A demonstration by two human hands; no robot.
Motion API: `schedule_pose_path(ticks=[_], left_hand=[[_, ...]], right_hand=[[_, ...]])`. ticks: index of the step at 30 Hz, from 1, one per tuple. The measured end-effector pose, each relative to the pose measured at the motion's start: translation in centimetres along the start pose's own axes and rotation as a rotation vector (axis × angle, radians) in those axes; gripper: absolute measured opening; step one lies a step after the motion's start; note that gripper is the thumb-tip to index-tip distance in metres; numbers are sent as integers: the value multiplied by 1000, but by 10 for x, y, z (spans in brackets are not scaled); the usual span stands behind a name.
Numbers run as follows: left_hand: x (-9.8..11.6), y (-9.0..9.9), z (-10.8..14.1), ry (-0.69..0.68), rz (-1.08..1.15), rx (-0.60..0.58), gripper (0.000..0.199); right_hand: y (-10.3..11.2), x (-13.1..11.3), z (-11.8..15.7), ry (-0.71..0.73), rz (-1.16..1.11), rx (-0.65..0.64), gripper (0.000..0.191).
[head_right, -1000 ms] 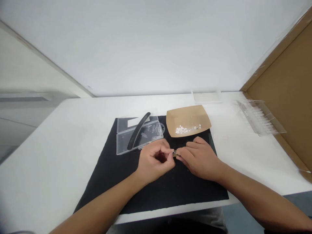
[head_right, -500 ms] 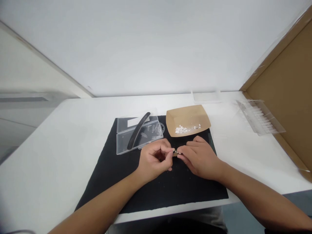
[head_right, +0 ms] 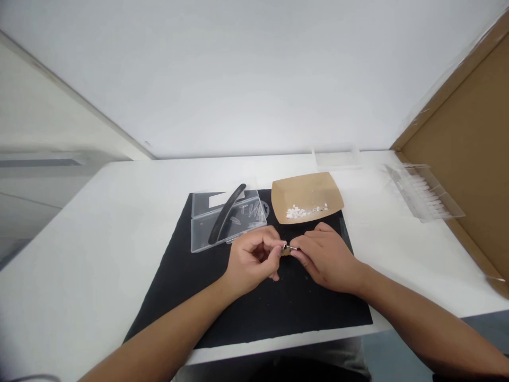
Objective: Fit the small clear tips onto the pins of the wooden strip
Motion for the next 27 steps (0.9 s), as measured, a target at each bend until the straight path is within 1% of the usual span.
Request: schedule_pose_path(ticks=[4,12,18,22,25,27], left_hand=[[1,0,-1,-44,-22,-1,8],[8,1,-5,-196,-135,-40,8],[14,1,-9,-326,-276,-51,9],[17,1,-11,-408,-325,-67,11],[17,1,-11,-411,-290,-77,12],[15,2,-10,-372,-252,-90,11]], right_hand=[[2,0,0,12,20,9,17],[6,-6,-2,87,198,59,23],[5,-7,0,99,224,51,26],[7,-8,-1,111,209,55,22],[8,-9,-2,125,177,57,20],[8,-10,-2,135,154,57,19]])
Point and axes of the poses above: each hand's wrist, its own z-axis away from the middle knuckle, its own y-axis out of the back of the hand, x = y × z, the point moved 5 cm from there along -z, towards the middle knuckle, and after that the axes turned 7 degrees about -y, right-handed, at the moved point
